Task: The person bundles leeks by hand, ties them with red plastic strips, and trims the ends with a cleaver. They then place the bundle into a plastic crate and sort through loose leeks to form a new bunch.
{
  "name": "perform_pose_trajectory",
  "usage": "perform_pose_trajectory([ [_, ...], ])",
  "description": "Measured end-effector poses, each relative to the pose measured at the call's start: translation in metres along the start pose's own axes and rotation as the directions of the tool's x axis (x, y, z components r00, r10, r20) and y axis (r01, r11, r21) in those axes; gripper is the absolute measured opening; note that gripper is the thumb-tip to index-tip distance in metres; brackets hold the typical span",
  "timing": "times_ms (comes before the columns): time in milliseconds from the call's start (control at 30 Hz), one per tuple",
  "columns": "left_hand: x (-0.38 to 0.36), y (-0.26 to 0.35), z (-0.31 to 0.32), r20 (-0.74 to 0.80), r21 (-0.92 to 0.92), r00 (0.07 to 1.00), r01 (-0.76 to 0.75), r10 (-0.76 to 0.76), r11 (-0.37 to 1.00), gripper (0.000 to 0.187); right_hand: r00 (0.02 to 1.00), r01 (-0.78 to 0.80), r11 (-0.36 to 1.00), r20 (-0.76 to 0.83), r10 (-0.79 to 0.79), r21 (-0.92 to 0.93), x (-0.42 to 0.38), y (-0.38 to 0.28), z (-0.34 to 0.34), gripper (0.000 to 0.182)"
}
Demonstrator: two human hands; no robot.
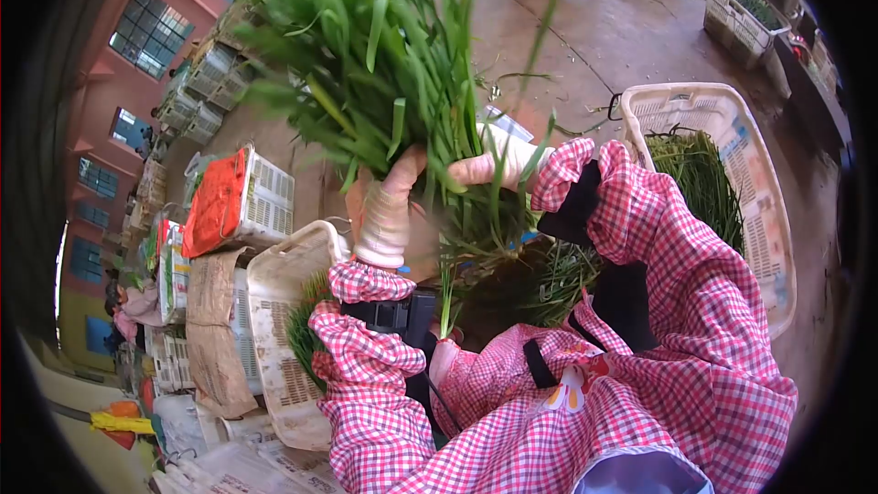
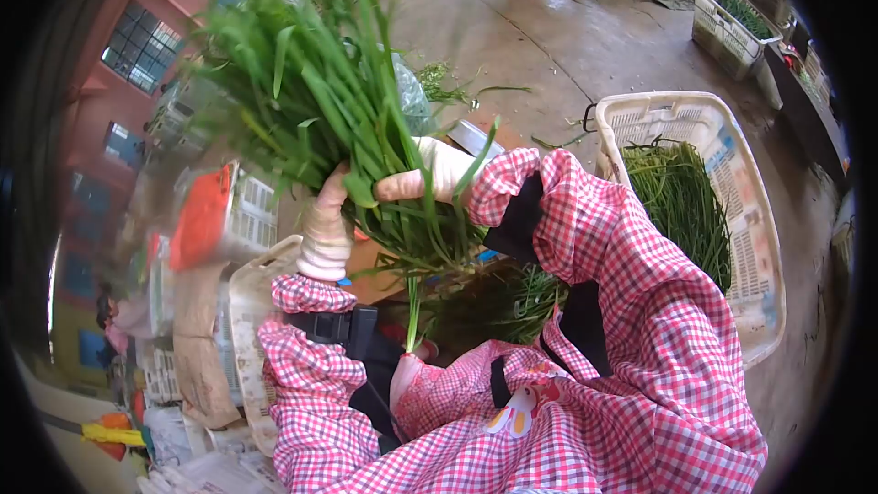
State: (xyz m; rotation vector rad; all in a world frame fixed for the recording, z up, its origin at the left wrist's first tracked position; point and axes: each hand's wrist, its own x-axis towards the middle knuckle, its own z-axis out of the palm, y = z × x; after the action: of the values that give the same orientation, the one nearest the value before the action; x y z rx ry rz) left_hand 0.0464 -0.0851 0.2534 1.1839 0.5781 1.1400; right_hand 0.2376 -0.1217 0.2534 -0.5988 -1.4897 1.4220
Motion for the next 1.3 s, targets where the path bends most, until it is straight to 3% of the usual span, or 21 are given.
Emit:
perform_pose_trajectory([
  [67,0.0,0.011,0.004,-0.107,0.148,0.994,0.015,0.001,0.989,0.043,0.996,0.018,1.0,-0.086,-0.017,0.015,0.012,-0.01,-0.001,0.048],
  [100,0.016,-0.01,-0.022,0.058,-0.343,0.996,0.079,-0.063,0.936,0.045,0.995,0.023,1.0,-0.093,-0.021,0.013,0.019,-0.011,-0.001,0.048],
  [167,0.022,-0.009,-0.01,-0.069,0.062,0.995,-0.066,0.07,0.996,0.046,0.973,0.077,0.996,-0.214,-0.085,-0.047,0.03,-0.018,0.0,0.05],
  [200,0.027,-0.012,-0.009,-0.074,0.136,0.992,-0.088,0.099,0.987,0.046,0.975,-0.048,0.996,-0.218,0.032,-0.07,0.028,-0.027,-0.007,0.043],
  [267,0.034,-0.019,-0.011,-0.084,0.247,0.986,-0.12,0.145,0.961,0.047,0.981,0.108,0.988,-0.172,-0.089,0.107,0.037,-0.017,-0.021,0.036],
  [367,0.04,-0.034,-0.016,-0.083,0.375,0.974,-0.164,0.21,0.912,0.048,0.985,-0.08,0.995,-0.157,0.07,-0.062,0.048,0.0,-0.048,0.03],
  [533,0.05,-0.056,-0.016,-0.072,0.481,0.967,-0.179,0.243,0.858,0.05,0.988,-0.116,0.993,0.099,0.117,-0.012,0.055,0.058,-0.083,0.042],
  [600,0.051,-0.058,-0.006,-0.073,0.53,0.934,-0.261,0.35,0.807,0.052,0.987,-0.004,0.986,0.162,-0.023,0.166,0.056,0.077,-0.085,0.054],
  [667,0.052,-0.083,-0.044,-0.079,0.487,0.94,-0.255,0.333,0.836,0.054,0.984,-0.062,0.973,0.176,0.022,0.221,0.059,0.098,-0.088,0.06],
  [733,0.05,-0.079,-0.039,-0.122,0.544,0.966,-0.127,0.228,0.829,0.063,0.986,0.114,0.974,0.096,-0.135,0.194,0.062,0.103,-0.084,0.055],
  [800,0.05,-0.074,-0.03,-0.164,0.515,0.969,-0.074,0.183,0.854,0.068,0.987,0.135,0.961,0.057,-0.153,0.24,0.065,0.108,-0.082,0.055],
  [867,0.056,-0.072,-0.031,0.0,0.807,0.958,-0.169,0.287,0.565,0.071,0.997,0.071,0.992,0.009,-0.072,0.102,0.07,0.104,-0.082,0.053],
  [900,0.058,-0.071,-0.033,-0.002,0.81,0.959,-0.165,0.284,0.562,0.071,0.998,0.069,0.996,-0.001,-0.069,0.057,0.066,0.102,-0.082,0.047],
  [933,0.059,-0.072,-0.039,-0.022,0.767,0.973,-0.132,0.231,0.628,0.069,0.998,0.065,0.996,0.003,-0.065,0.064,0.066,0.101,-0.083,0.047],
  [1000,0.057,-0.072,-0.05,-0.068,0.666,0.991,-0.04,0.114,0.745,0.063,0.984,-0.179,0.962,0.039,0.174,0.209,0.064,0.1,-0.087,0.042],
  [1033,0.059,-0.052,-0.039,-0.067,0.639,0.986,0.162,-0.155,0.752,0.062,0.991,-0.131,0.946,0.067,0.116,0.297,0.068,0.108,-0.086,0.043],
  [1067,0.057,-0.043,-0.046,0.072,0.762,0.991,0.017,-0.111,0.647,0.049,0.993,-0.115,0.954,0.052,0.105,0.277,0.069,0.105,-0.085,0.039],
  [1133,0.065,-0.058,-0.111,0.003,0.422,0.96,0.253,-0.281,0.87,0.042,0.971,-0.234,0.838,0.162,0.176,0.492,0.07,0.106,-0.077,0.038],
  [1200,0.051,-0.037,-0.074,0.03,0.277,0.954,0.279,-0.299,0.92,0.046,0.941,-0.303,0.817,0.292,0.174,0.49,0.071,0.096,-0.074,0.036],
  [1233,0.053,-0.026,-0.06,0.159,0.302,0.932,0.27,-0.327,0.914,0.05,0.945,-0.234,0.84,0.317,0.079,0.489,0.078,0.103,-0.067,0.034],
  [1300,0.04,-0.012,-0.04,0.152,0.236,0.917,0.328,-0.368,0.915,0.05,0.9,-0.308,0.872,0.413,0.137,0.382,0.076,0.091,-0.061,0.039],
])
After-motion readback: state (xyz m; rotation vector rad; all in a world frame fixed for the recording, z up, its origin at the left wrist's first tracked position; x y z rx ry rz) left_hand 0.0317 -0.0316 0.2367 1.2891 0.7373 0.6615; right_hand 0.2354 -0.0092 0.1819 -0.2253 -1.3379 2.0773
